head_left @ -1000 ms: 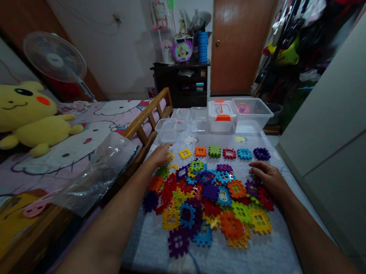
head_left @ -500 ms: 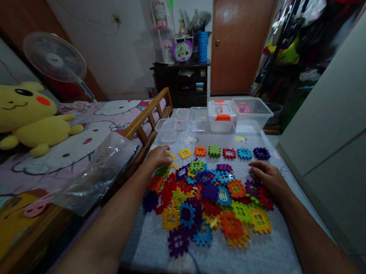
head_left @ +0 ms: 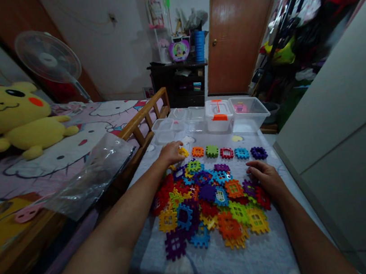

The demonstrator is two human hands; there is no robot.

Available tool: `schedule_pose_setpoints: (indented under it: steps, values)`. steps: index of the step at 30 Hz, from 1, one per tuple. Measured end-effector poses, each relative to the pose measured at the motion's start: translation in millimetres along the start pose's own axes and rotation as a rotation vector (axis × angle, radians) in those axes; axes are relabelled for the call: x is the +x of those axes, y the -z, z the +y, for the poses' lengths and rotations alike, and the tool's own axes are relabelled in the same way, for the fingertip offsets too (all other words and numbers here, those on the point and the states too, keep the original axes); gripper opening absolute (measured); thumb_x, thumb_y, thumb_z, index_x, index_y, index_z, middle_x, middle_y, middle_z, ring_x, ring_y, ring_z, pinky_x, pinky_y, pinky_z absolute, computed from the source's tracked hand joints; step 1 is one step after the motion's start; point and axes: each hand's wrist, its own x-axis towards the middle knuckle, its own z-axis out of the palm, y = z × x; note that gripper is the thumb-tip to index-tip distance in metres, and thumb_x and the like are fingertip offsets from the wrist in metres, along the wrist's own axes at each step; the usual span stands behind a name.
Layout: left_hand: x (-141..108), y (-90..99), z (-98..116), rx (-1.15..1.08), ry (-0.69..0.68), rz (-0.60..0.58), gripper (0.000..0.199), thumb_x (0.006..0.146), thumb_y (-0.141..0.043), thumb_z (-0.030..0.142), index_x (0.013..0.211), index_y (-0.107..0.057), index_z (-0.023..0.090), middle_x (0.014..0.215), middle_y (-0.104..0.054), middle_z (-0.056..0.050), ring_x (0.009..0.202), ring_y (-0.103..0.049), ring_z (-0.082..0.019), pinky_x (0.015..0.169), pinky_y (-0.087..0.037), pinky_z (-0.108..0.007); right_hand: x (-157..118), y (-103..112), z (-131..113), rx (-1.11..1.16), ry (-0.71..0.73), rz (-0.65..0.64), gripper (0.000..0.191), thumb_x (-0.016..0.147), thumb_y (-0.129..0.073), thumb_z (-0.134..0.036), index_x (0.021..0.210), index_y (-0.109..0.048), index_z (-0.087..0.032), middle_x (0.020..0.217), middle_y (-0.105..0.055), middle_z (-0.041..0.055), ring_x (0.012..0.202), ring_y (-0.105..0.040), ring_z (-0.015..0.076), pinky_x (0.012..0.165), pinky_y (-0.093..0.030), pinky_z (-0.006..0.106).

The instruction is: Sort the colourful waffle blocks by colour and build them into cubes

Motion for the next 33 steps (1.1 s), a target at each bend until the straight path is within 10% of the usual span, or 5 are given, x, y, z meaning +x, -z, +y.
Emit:
schedule_pose_setpoints:
  steps: [25,33]
  values:
    - [30,-2.1,-4,-0.008,-0.210,-0.128,0.082,0.064,-0.067,0.015,0.143,-0.046,0.022,0.146,-0.055,-0.008,0.130,-0.054,-0.025,0.109,-0.041,-0.031,-1,1,0,-0.026,0.011,0.008,0.041,0.068,-0.069,-0.046,0.097,-0.070,-0.018,0.077,-0.070,0.0040,0.061,-0.057,0.0167,0.057,-0.044,0.029]
    - [46,-13.5,-11,-0.095,-0.265,-0.201,0.075,0.061,-0.059,0.008,0.135,-0.052,0.020,0.134,-0.063,-0.009,0.109,-0.065,-0.021,0.091,-0.051,-0.026,-1,1,-2,-0.027,0.013,0.011,0.040,0.069,-0.068,-0.045,0.098,-0.071,-0.017,0.077,-0.070,0.0042,0.062,-0.057,0.0170,0.057,-0.044,0.030]
